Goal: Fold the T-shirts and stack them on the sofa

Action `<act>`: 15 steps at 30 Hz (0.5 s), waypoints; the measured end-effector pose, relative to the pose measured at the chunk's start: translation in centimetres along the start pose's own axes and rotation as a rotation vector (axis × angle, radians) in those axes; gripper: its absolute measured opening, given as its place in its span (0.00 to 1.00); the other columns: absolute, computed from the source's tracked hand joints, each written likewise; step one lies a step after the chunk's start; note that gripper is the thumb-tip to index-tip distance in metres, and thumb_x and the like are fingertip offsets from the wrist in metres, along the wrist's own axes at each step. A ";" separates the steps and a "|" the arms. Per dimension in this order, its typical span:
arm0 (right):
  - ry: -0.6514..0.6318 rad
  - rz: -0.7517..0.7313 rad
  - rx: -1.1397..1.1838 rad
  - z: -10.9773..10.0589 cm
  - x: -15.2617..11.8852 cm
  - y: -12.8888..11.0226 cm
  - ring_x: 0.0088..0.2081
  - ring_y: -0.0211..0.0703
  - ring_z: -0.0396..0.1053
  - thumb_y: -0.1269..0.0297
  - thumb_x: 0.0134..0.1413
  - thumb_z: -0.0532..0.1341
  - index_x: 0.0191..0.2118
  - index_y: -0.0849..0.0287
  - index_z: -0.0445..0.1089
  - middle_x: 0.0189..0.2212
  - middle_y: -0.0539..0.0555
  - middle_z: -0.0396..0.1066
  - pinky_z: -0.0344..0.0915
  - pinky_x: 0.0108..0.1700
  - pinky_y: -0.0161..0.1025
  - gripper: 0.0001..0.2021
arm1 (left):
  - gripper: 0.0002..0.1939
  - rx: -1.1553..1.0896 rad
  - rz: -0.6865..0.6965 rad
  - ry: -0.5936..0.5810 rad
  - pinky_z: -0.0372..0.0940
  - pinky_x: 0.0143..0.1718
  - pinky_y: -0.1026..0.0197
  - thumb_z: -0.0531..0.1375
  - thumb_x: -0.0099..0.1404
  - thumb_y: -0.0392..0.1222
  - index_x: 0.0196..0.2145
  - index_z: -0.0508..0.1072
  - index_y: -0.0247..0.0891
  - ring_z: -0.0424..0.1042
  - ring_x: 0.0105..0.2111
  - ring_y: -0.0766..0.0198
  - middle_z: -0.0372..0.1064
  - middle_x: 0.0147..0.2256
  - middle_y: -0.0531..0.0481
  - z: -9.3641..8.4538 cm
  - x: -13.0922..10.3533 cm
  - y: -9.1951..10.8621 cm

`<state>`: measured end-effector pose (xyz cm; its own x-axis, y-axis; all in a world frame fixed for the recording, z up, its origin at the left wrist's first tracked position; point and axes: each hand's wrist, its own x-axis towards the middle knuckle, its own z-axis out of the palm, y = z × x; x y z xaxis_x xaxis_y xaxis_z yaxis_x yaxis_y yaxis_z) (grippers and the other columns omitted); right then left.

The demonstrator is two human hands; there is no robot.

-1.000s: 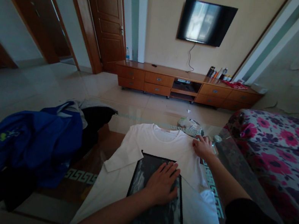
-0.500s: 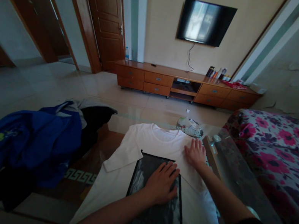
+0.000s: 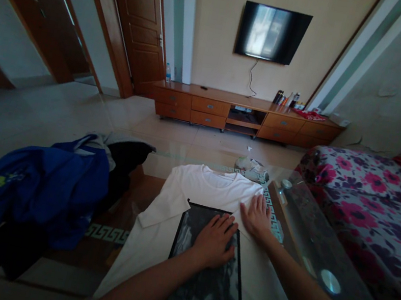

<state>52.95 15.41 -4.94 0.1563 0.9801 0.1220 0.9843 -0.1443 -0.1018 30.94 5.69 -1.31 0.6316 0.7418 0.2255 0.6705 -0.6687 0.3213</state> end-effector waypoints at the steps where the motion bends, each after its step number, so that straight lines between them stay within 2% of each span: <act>1: -0.030 0.002 0.012 -0.1 -0.1 0.0 0.75 0.57 0.29 0.37 0.67 0.36 0.75 0.72 0.40 0.74 0.68 0.33 0.32 0.72 0.58 0.46 | 0.33 -0.002 0.000 0.001 0.44 0.71 0.43 0.54 0.71 0.55 0.69 0.57 0.42 0.46 0.71 0.50 0.50 0.71 0.44 0.0 0.0 0.0; 4: -0.102 0.006 0.048 -1.0 -0.2 0.4 0.75 0.56 0.29 0.40 0.69 0.35 0.74 0.72 0.41 0.74 0.68 0.33 0.35 0.72 0.57 0.43 | 0.33 -0.010 -0.003 0.007 0.44 0.71 0.43 0.55 0.70 0.54 0.69 0.58 0.42 0.47 0.71 0.50 0.51 0.70 0.44 0.1 0.0 0.0; 6: -0.080 -0.028 0.045 -1.7 -0.8 1.0 0.75 0.54 0.30 0.44 0.70 0.33 0.74 0.72 0.42 0.74 0.67 0.34 0.36 0.72 0.55 0.40 | 0.32 -0.019 -0.002 0.017 0.44 0.71 0.44 0.54 0.70 0.53 0.68 0.59 0.42 0.47 0.71 0.51 0.51 0.70 0.44 0.1 0.0 0.0; 9: -0.006 -0.174 -0.017 -2.2 -3.5 2.2 0.75 0.51 0.29 0.45 0.71 0.36 0.74 0.69 0.44 0.75 0.63 0.34 0.33 0.73 0.52 0.39 | 0.31 -0.032 -0.004 0.035 0.43 0.71 0.45 0.54 0.70 0.53 0.68 0.59 0.43 0.48 0.71 0.51 0.52 0.70 0.45 0.2 -0.1 -0.1; 11: -0.005 -0.254 -0.050 -1.9 -5.6 3.1 0.75 0.50 0.29 0.44 0.70 0.38 0.75 0.68 0.44 0.75 0.62 0.35 0.32 0.73 0.52 0.39 | 0.31 -0.037 -0.002 0.042 0.43 0.71 0.45 0.54 0.70 0.53 0.68 0.59 0.43 0.48 0.70 0.51 0.53 0.70 0.45 0.3 -0.1 -0.1; 15: -0.043 -0.232 -0.049 -1.3 -7.7 3.9 0.75 0.52 0.30 0.40 0.69 0.40 0.75 0.66 0.42 0.75 0.61 0.35 0.34 0.73 0.53 0.41 | 0.31 -0.050 0.008 0.060 0.44 0.71 0.44 0.55 0.70 0.52 0.67 0.60 0.43 0.49 0.70 0.51 0.54 0.69 0.45 0.6 -0.2 -0.1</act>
<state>55.67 7.12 -4.97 -0.0773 0.9926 0.0940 0.9964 0.0802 -0.0277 31.02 5.57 -1.89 0.6112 0.7394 0.2823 0.6448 -0.6720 0.3643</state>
